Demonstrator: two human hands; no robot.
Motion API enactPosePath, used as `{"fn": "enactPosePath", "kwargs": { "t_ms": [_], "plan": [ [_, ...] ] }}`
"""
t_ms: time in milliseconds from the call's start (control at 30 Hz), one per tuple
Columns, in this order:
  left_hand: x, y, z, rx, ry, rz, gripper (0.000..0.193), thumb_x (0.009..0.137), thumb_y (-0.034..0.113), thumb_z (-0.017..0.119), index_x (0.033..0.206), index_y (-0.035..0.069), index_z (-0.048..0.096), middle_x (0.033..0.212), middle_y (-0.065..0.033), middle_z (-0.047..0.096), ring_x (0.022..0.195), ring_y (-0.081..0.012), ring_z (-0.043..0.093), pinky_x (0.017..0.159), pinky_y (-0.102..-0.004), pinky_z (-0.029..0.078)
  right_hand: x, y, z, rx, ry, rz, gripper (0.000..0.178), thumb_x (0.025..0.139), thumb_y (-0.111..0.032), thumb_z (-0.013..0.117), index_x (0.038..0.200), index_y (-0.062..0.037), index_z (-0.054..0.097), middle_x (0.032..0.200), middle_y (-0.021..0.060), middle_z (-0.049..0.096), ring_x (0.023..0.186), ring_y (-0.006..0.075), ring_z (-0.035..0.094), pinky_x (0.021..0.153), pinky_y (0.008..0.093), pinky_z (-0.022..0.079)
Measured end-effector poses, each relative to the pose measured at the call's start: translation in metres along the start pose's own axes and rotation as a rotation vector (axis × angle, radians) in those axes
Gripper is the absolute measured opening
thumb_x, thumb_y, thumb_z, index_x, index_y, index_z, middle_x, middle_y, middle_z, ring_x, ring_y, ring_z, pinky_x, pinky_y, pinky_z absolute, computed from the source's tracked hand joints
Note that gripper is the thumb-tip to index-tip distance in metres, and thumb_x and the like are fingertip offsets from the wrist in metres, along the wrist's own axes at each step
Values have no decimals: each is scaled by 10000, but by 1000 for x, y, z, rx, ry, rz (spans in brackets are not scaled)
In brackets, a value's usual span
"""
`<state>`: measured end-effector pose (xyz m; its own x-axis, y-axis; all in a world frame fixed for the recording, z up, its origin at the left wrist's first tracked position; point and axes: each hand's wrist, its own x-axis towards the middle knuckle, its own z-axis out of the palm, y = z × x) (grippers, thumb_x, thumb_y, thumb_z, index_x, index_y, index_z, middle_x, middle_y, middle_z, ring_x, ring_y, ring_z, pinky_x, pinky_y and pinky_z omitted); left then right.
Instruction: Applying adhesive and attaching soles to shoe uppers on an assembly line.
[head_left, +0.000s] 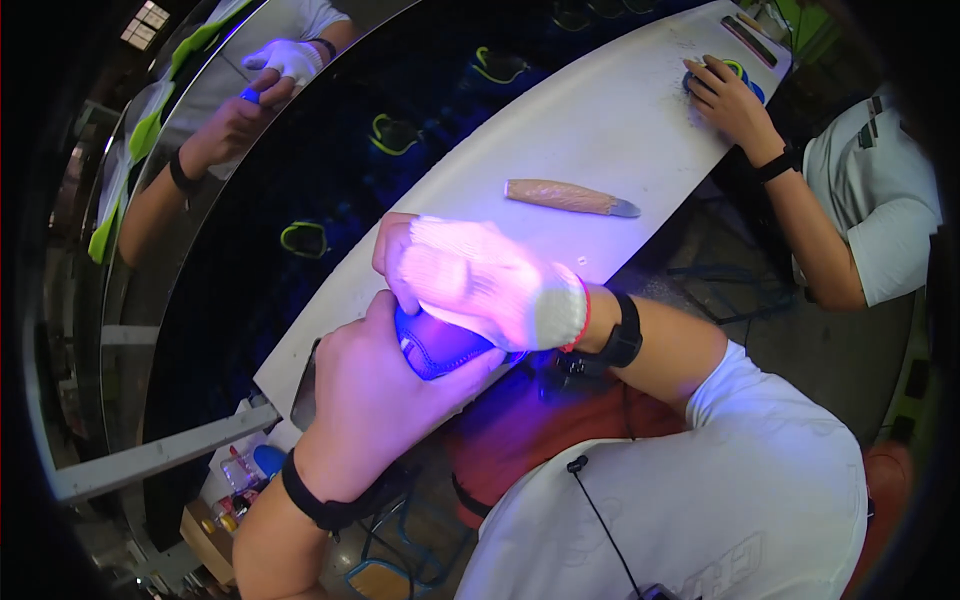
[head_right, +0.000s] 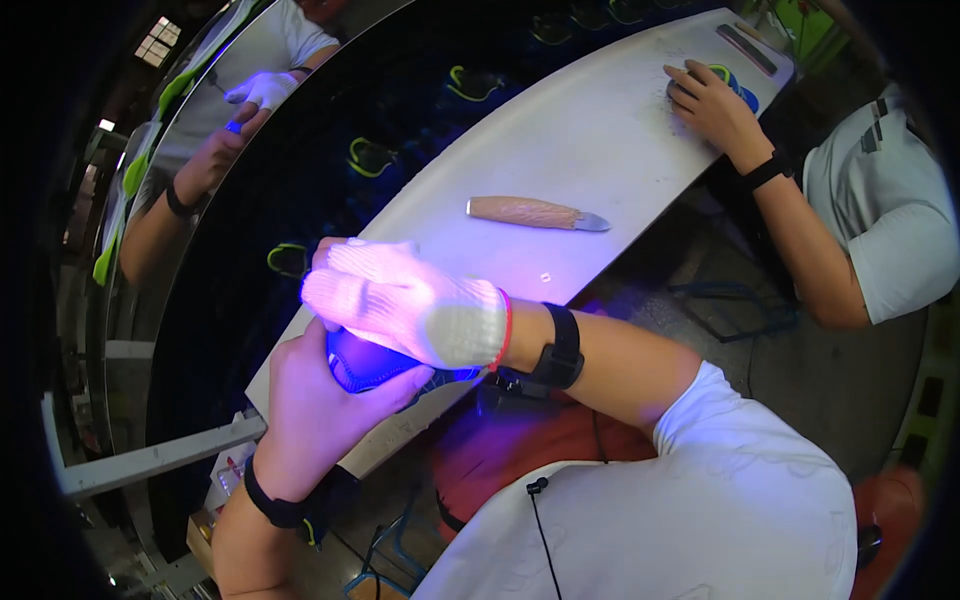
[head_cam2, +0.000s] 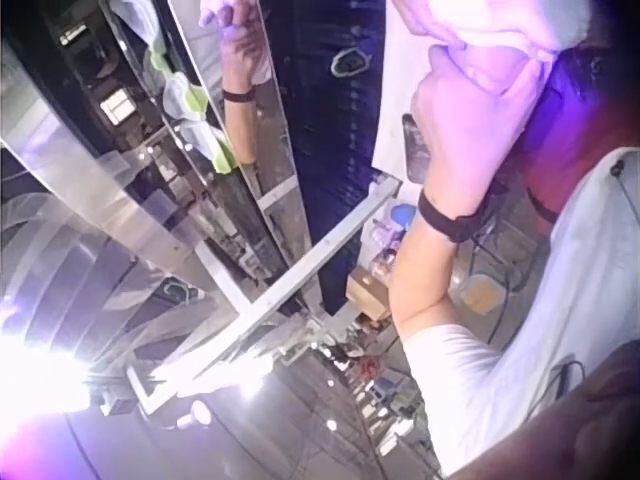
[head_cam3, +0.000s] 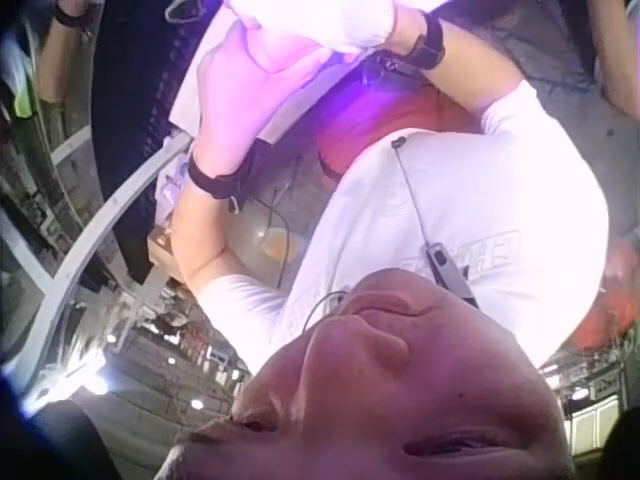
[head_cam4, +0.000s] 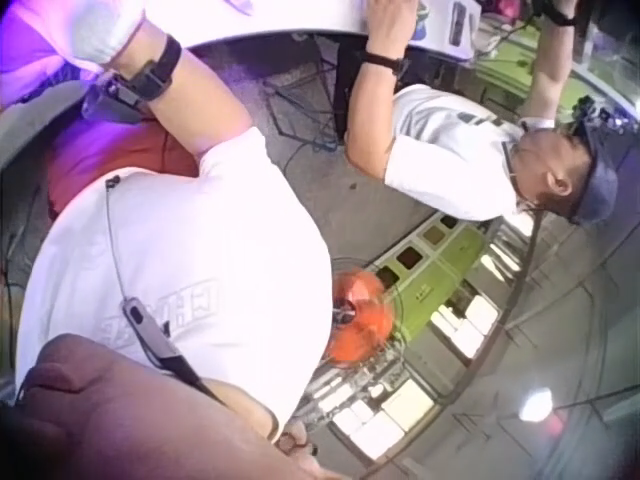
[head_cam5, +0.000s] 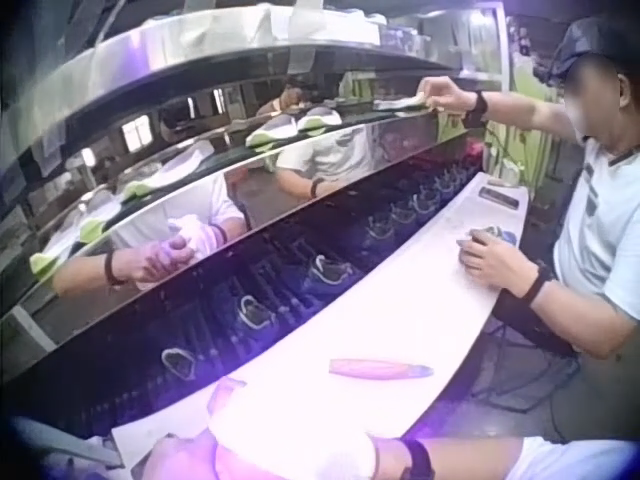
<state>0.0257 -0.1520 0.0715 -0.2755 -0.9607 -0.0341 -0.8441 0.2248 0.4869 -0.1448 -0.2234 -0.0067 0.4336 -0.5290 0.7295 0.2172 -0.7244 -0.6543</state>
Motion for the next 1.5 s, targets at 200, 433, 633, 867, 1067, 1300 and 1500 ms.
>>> {"fn": "enactPosePath", "kwargs": {
  "t_ms": [200,433,633,867,1067,1300,1500],
  "plan": [
    [10,28,-1,195,-131,252,794,749,563,952,1161,-55,674,722,-124,735,606,-313,757,593,-386,614,-24,-55,-30,299,58,483,491,1074,-421,573,1327,-5,641,1188,105,640,1143,242,607,1048,372,485],
    [-23,15,-7,312,-139,633,686,732,449,936,1193,11,679,949,-146,719,854,-287,761,645,-367,617,-70,-104,-25,48,-148,214,1000,998,-637,634,1639,75,345,1593,321,475,1399,491,542,1154,505,453],
    [-103,-7,6,-571,-80,46,696,805,251,954,1370,53,598,1594,-261,466,1447,-368,532,1208,-476,435,-108,-86,15,-343,-79,463,1112,727,-574,915,1548,49,495,1429,303,632,1299,460,647,1081,497,536],
    [-144,-19,62,-739,358,-233,399,871,61,808,1215,20,611,1621,-286,458,1442,-327,533,1187,-468,453,-107,-70,50,-486,-86,303,1117,617,-591,949,1462,44,588,1168,216,746,1081,402,729,955,480,560],
    [-104,11,68,-551,303,245,992,821,213,935,1644,86,395,1703,-212,381,1466,-424,525,1184,-512,474,-112,-112,11,150,151,508,1166,823,-708,826,1620,46,429,1622,235,521,1413,329,605,1227,415,409],
    [-31,25,96,-404,303,427,948,803,157,873,1646,214,442,1544,-188,519,1352,-436,594,1019,-499,583,-91,-112,-38,-26,287,482,910,1058,-668,553,1535,106,506,1592,239,548,1449,303,555,1214,406,415],
    [-13,13,96,400,84,343,889,793,207,870,1595,155,491,1480,-178,566,1248,-428,622,995,-519,550,-86,6,-100,-1186,-225,543,487,971,-365,730,1337,-44,713,1222,216,751,1140,411,700,1051,490,541]
  ]
}}
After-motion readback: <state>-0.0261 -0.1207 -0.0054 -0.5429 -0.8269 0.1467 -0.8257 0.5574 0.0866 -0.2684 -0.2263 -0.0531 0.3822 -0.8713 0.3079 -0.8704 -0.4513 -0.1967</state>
